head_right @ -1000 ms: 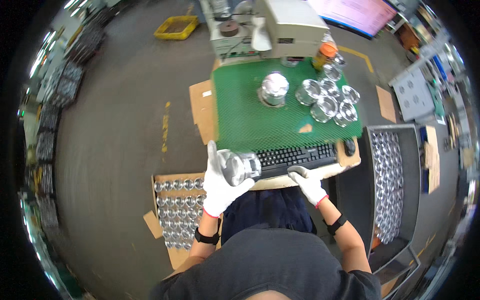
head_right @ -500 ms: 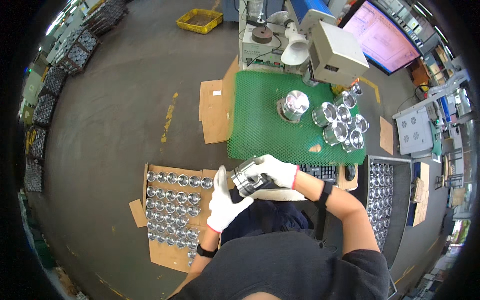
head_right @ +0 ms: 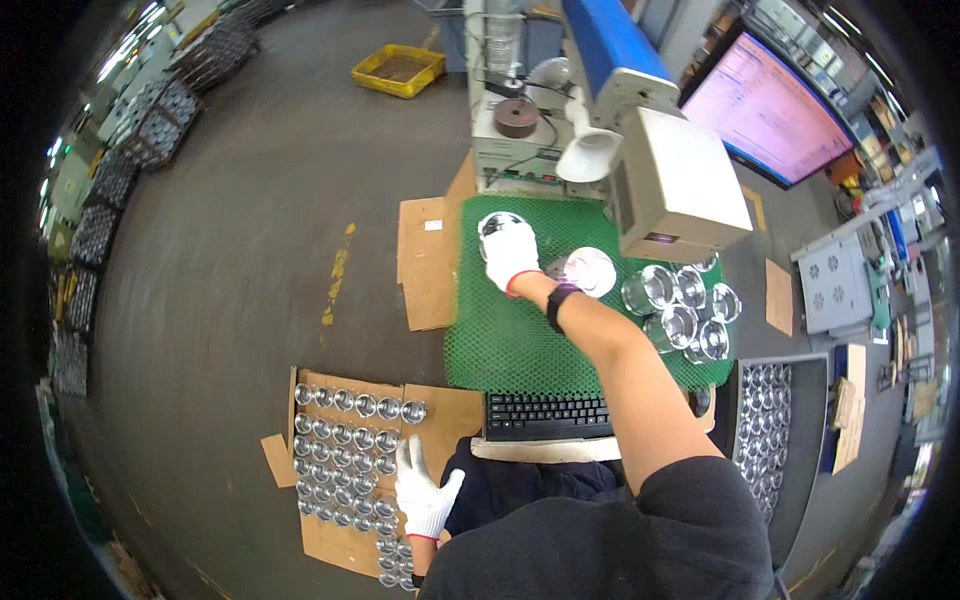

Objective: Manually organizing and inspecting circular metal components in a factory setting.

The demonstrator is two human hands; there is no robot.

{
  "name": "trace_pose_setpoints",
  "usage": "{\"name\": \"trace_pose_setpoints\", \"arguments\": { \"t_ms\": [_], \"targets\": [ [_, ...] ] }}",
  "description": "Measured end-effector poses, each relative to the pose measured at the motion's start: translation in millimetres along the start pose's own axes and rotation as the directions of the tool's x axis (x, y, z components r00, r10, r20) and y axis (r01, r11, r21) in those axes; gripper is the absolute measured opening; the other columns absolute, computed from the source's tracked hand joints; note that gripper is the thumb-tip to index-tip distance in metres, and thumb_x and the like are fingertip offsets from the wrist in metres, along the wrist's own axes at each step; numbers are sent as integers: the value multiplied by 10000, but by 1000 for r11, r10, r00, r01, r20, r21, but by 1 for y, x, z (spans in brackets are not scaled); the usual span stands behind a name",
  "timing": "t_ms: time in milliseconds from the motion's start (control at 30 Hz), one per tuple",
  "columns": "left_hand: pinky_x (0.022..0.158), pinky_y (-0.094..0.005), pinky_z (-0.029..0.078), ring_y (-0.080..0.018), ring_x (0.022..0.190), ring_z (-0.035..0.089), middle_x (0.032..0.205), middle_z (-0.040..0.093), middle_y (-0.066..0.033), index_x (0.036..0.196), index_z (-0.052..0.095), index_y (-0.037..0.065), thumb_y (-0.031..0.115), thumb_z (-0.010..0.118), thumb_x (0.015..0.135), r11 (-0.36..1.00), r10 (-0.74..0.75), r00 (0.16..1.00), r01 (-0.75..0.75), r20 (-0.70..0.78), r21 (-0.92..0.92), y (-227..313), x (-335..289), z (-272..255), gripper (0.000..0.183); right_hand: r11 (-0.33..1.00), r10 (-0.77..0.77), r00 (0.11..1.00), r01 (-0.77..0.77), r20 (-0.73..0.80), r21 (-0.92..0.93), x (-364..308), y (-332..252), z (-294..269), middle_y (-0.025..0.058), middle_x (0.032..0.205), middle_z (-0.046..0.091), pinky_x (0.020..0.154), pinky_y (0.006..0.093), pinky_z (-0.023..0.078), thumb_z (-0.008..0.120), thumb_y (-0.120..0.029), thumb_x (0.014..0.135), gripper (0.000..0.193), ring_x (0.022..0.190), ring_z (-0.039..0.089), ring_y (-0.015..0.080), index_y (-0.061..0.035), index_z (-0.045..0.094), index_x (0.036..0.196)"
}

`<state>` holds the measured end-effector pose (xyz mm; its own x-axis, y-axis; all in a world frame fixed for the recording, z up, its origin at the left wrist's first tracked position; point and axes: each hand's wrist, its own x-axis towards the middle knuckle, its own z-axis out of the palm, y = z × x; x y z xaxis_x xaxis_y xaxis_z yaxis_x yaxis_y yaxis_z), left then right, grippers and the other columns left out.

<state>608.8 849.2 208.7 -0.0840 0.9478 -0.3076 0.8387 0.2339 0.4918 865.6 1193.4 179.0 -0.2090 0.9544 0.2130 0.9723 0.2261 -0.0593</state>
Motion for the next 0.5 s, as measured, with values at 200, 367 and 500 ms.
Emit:
{"name": "trace_pose_setpoints", "arguments": {
  "t_ms": [200,367,500],
  "targets": [
    [1043,-506,423,-443,1238,512,1441,442,-254,1446,431,68,369,770,730,981,195,979,-195,-54,18,54,47,-4,848,988,70,985,-47,-156,144,-46,-24,-45,250,992,580,785,492,484,516,-33,798,278,898,573,398,0,590,1063],
    [958,-469,472,-360,1110,606,1198,642,-171,1314,575,97,357,670,832,830,499,841,-533,209,165,92,87,17,556,884,-281,882,84,379,461,-223,-5,-53,179,811,640,793,466,505,615,-292,765,267,819,628,370,-78,700,903],
    [927,-454,478,-334,1035,626,1121,655,-153,1256,607,94,322,677,835,728,613,718,-675,329,118,126,101,18,485,962,-49,944,-43,326,269,-280,91,-111,191,637,607,597,482,471,568,-323,778,274,588,601,371,-110,668,638]
  ]
}}
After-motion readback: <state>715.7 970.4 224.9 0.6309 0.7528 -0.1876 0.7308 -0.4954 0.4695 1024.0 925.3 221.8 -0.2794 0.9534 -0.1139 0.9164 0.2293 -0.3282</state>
